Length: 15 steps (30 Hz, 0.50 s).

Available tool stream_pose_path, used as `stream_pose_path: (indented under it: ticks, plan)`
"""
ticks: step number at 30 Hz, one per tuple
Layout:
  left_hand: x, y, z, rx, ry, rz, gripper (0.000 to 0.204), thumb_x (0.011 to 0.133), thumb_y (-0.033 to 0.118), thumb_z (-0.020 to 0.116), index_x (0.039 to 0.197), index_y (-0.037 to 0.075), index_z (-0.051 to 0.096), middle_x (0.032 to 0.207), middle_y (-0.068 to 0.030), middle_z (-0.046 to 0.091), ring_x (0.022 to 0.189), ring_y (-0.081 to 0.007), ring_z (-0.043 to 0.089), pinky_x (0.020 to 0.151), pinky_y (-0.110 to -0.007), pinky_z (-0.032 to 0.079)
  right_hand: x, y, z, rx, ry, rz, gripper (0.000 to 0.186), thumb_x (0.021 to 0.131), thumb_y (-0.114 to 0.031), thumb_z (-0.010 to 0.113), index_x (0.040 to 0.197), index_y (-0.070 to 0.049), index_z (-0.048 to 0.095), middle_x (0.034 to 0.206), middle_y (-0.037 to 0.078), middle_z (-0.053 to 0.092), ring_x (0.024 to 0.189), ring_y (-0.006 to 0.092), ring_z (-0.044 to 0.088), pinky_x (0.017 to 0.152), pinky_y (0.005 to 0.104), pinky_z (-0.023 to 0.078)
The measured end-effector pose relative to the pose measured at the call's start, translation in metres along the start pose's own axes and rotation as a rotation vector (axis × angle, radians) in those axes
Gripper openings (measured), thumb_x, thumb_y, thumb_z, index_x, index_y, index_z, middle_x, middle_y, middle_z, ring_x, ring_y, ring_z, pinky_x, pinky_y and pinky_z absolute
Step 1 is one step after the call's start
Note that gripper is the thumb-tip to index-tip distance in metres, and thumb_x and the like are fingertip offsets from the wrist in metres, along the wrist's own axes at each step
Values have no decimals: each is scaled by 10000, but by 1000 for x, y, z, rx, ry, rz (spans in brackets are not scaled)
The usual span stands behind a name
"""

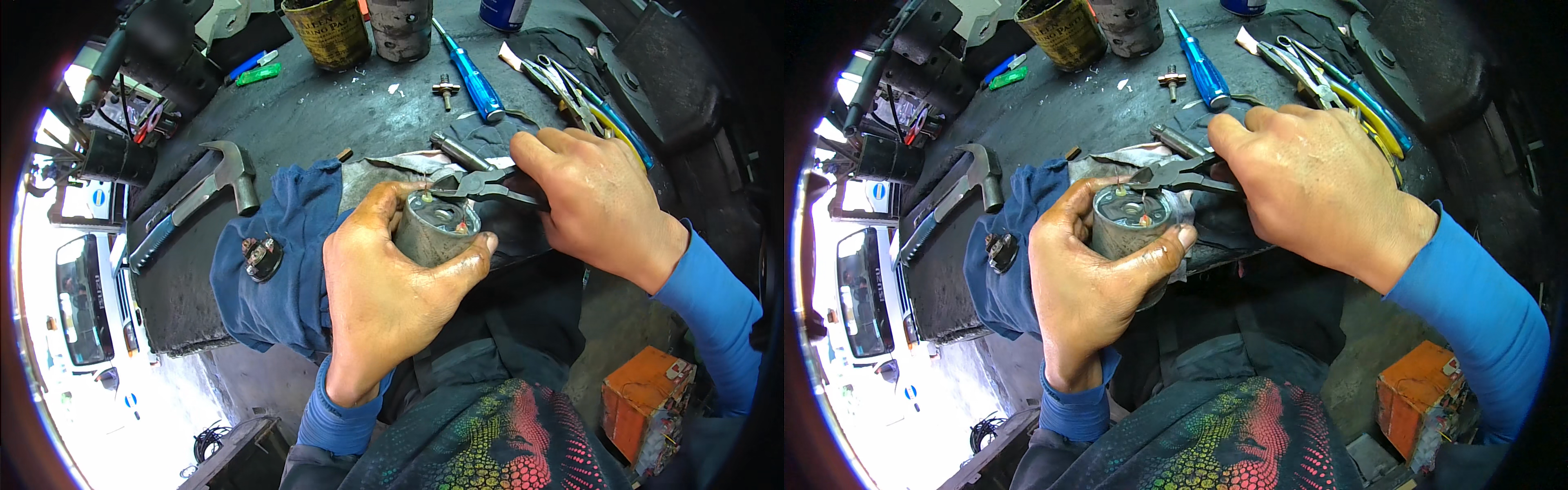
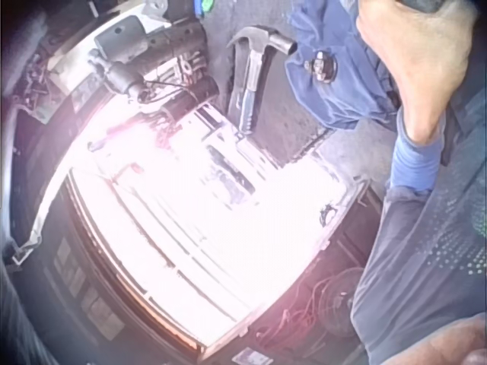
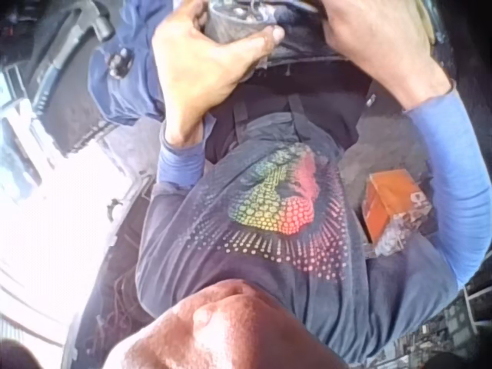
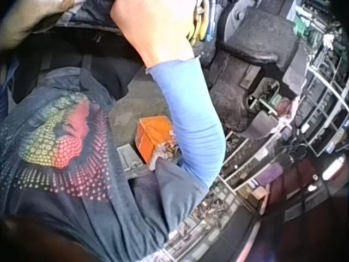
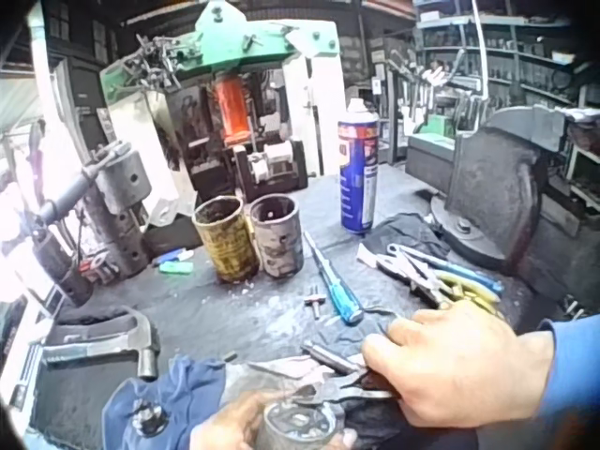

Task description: The person uses pliers to repeatedly pull and adjust small wires or pins inside a cylindrical metal component. The person rotates the component to access different sides and continues the adjustment throughout the clip.

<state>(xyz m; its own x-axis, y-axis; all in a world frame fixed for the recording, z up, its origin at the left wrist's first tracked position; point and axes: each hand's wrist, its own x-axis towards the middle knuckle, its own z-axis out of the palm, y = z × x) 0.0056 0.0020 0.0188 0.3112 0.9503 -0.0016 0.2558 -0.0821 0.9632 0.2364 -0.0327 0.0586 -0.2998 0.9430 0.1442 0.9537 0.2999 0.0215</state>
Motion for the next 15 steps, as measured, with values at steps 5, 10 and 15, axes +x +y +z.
stream_pose_path:
  ticks: [5, 10, 15]
  plan:
    - [-1, 5, -2, -77, -53, -40, 544, 789, 53, 990, 1245, -82, 725, 1087, -135, 821, 980, -147, 764, 888, -306, 621, 5, 3, -7, 189, -174, 65, 237, 844, -71, 777, 1063, -13, 707, 935, 252, 771, 933, 476, 766, 829, 585, 618]
    - [0, 1, -5, -25, -66, 6, 530, 796, 52, 984, 1240, -80, 727, 1081, -128, 819, 967, -137, 755, 876, -303, 617, 14, 4, -17, 316, -359, 151, 205, 914, -110, 775, 1080, 10, 770, 931, 281, 771, 966, 491, 764, 891, 591, 590]
    - [1, 3, -7, -46, -61, -15, 527, 782, 84, 989, 1218, -69, 736, 1029, -127, 822, 937, -138, 760, 866, -311, 618, 28, 7, -27, 388, -510, 210, 208, 967, -168, 797, 1040, 23, 757, 918, 280, 754, 957, 499, 742, 847, 574, 562]
